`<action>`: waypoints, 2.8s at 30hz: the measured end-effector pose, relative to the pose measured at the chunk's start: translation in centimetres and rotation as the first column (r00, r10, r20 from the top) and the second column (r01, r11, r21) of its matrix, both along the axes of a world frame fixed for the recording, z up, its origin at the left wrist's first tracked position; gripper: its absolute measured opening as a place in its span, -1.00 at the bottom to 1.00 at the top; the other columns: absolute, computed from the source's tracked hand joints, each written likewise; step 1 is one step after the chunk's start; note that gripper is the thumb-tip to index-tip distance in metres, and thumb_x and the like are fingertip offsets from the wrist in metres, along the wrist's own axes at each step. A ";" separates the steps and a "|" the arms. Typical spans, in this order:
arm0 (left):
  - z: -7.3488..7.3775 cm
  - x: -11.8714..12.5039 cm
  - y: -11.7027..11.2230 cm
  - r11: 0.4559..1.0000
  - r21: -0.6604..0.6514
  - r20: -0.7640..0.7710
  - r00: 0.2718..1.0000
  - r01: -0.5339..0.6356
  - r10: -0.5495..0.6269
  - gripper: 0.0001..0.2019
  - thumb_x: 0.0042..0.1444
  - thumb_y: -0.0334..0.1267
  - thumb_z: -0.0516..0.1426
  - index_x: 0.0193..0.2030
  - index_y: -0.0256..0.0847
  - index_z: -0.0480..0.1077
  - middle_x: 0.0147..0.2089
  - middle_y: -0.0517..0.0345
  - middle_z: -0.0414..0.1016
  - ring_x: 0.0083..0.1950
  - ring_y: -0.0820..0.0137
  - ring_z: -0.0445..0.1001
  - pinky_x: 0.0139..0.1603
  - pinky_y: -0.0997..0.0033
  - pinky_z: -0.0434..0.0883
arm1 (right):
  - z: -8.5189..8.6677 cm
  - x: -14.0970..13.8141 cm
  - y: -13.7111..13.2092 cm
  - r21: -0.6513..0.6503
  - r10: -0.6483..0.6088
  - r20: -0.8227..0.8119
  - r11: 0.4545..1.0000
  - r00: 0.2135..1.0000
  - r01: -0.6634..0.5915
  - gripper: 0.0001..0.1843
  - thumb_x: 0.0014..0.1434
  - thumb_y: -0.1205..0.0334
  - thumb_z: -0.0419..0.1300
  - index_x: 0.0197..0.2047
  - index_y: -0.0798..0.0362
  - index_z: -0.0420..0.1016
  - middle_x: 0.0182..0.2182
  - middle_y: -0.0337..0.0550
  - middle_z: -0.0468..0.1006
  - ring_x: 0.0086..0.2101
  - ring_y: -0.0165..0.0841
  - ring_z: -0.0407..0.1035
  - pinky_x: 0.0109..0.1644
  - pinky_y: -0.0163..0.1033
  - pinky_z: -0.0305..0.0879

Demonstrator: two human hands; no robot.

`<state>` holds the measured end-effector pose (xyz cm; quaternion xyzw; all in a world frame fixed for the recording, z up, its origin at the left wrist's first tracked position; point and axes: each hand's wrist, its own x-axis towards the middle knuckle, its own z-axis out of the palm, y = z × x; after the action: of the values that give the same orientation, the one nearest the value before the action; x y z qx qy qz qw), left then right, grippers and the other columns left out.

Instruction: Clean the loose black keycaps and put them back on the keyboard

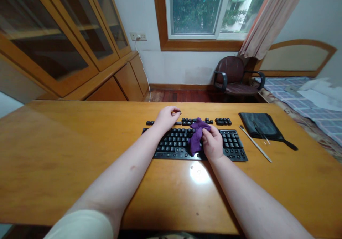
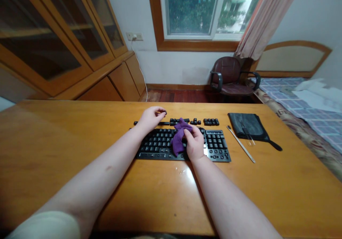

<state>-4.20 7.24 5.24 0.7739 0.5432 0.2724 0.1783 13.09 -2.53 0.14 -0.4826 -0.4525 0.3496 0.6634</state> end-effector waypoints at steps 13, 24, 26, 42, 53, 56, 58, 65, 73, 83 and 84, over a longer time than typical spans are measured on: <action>-3.5 1.3 -8.6 0.986 0.063 0.628 0.762 0.152 -0.158 -0.78 0.05 -0.34 0.15 -0.13 -0.20 0.48 -0.09 0.01 0.47 -0.09 0.36 0.47 -0.01 0.29 0.45 | -0.2 -1.0 0.0 -0.099 0.291 -0.180 0.945 0.940 -0.311 -0.70 -0.02 0.09 0.28 -0.20 0.01 0.48 -0.37 -0.19 0.56 -0.41 -0.34 0.43 -0.32 -0.21 0.39; -3.4 1.9 -8.8 0.976 -0.177 0.843 0.531 0.127 0.084 -0.75 -0.09 -0.36 0.24 -0.20 -0.28 0.50 -0.19 0.01 0.60 -0.15 0.27 0.57 -0.03 0.25 0.50 | 1.2 -1.3 -0.4 -0.174 0.323 -0.103 0.925 0.941 -0.337 -0.77 -0.20 0.21 0.37 -0.37 0.03 0.59 -0.37 -0.19 0.57 -0.58 -0.43 0.38 -0.44 -0.24 0.42; -3.2 1.9 -8.9 0.966 -0.214 0.851 0.514 0.148 0.110 -0.74 -0.10 -0.36 0.25 -0.20 -0.28 0.50 -0.20 0.01 0.60 -0.14 0.25 0.57 -0.03 0.24 0.50 | 1.3 -1.3 -0.4 -0.142 0.316 -0.083 0.935 0.945 -0.325 -0.83 -0.20 0.23 0.37 -0.43 0.02 0.59 -0.39 -0.19 0.56 -0.57 -0.42 0.38 -0.45 -0.24 0.42; -3.8 1.6 -8.4 0.976 -0.158 0.766 0.643 0.147 0.027 -0.84 -0.02 -0.34 0.21 -0.26 -0.25 0.53 -0.22 0.05 0.61 -0.19 0.31 0.57 -0.04 0.27 0.50 | 0.9 -1.0 -0.4 -0.146 0.253 -0.068 0.954 0.965 -0.261 -0.86 -0.12 0.18 0.33 -0.45 0.04 0.53 -0.53 -0.23 0.54 -0.57 -0.37 0.40 -0.45 -0.23 0.42; -4.3 1.5 -8.0 0.985 -0.021 0.698 0.708 0.170 -0.107 -0.77 0.01 -0.34 0.20 -0.14 -0.20 0.50 -0.15 0.05 0.57 -0.11 0.32 0.53 0.03 0.25 0.44 | 1.4 -0.5 -0.5 -0.068 0.170 0.087 0.984 0.982 -0.164 -0.94 -0.07 0.25 0.27 -0.45 0.03 0.55 -0.48 -0.21 0.55 -0.46 -0.36 0.41 -0.33 -0.23 0.38; -3.9 1.4 -8.1 0.983 0.037 0.665 0.730 0.178 -0.157 -0.80 0.08 -0.33 0.15 -0.15 -0.17 0.52 -0.10 0.04 0.55 -0.04 0.31 0.49 0.12 0.19 0.37 | 1.3 -0.5 -0.6 -0.053 0.182 0.078 0.983 0.980 -0.178 -0.94 -0.05 0.25 0.27 -0.43 0.02 0.55 -0.46 -0.21 0.55 -0.48 -0.37 0.40 -0.36 -0.24 0.37; -3.6 1.4 -8.1 0.979 0.080 0.646 0.738 0.189 -0.195 -0.80 0.09 -0.35 0.13 -0.16 -0.15 0.52 -0.05 0.02 0.50 0.02 0.30 0.45 0.15 0.17 0.34 | 1.3 -0.6 -0.5 -0.041 0.178 0.089 0.984 0.980 -0.174 -0.94 -0.05 0.26 0.28 -0.42 0.02 0.56 -0.44 -0.19 0.57 -0.43 -0.35 0.42 -0.31 -0.23 0.39; -3.4 1.5 -8.2 0.983 0.073 0.707 0.687 0.168 -0.170 -0.83 0.01 -0.37 0.20 -0.22 -0.17 0.53 -0.16 0.04 0.48 -0.09 0.34 0.47 -0.01 0.28 0.44 | 1.2 -0.5 -0.4 -0.060 0.179 0.070 0.983 0.981 -0.175 -0.90 -0.06 0.22 0.28 -0.42 0.04 0.56 -0.43 -0.17 0.57 -0.41 -0.33 0.44 -0.27 -0.19 0.40; -3.6 2.0 -8.5 0.959 -0.143 0.841 0.541 0.243 -0.012 -0.71 -0.01 -0.36 0.19 -0.09 -0.26 0.45 -0.06 -0.01 0.54 -0.06 0.32 0.52 0.07 0.21 0.43 | 0.9 -0.4 -0.1 -0.081 0.205 0.190 0.978 0.960 -0.193 -0.85 -0.04 0.24 0.26 -0.33 0.00 0.59 -0.27 -0.15 0.58 -0.22 -0.26 0.43 -0.10 -0.13 0.37; -3.9 1.6 -8.7 0.993 -0.032 0.727 0.684 0.117 -0.058 -0.82 -0.03 -0.31 0.23 -0.22 -0.23 0.50 -0.21 0.04 0.57 -0.19 0.33 0.55 -0.03 0.26 0.49 | 0.4 -0.3 0.0 -0.001 0.190 0.225 0.981 0.956 -0.195 -0.88 -0.04 0.31 0.28 -0.37 -0.07 0.61 -0.32 -0.19 0.60 -0.25 -0.29 0.45 -0.08 -0.16 0.34; -3.8 1.6 -8.7 0.992 -0.044 0.728 0.684 0.119 -0.050 -0.82 -0.03 -0.31 0.23 -0.24 -0.23 0.51 -0.22 0.05 0.58 -0.20 0.33 0.55 -0.05 0.27 0.49 | 0.3 -0.2 0.0 0.006 0.175 0.230 0.983 0.957 -0.181 -0.91 -0.03 0.29 0.28 -0.40 -0.06 0.61 -0.35 -0.19 0.60 -0.28 -0.29 0.45 -0.11 -0.16 0.35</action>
<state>-2.58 -1.48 1.41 0.6188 0.4037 0.5236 0.4243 12.85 -2.55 0.49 -0.4680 -0.5719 0.3440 0.5793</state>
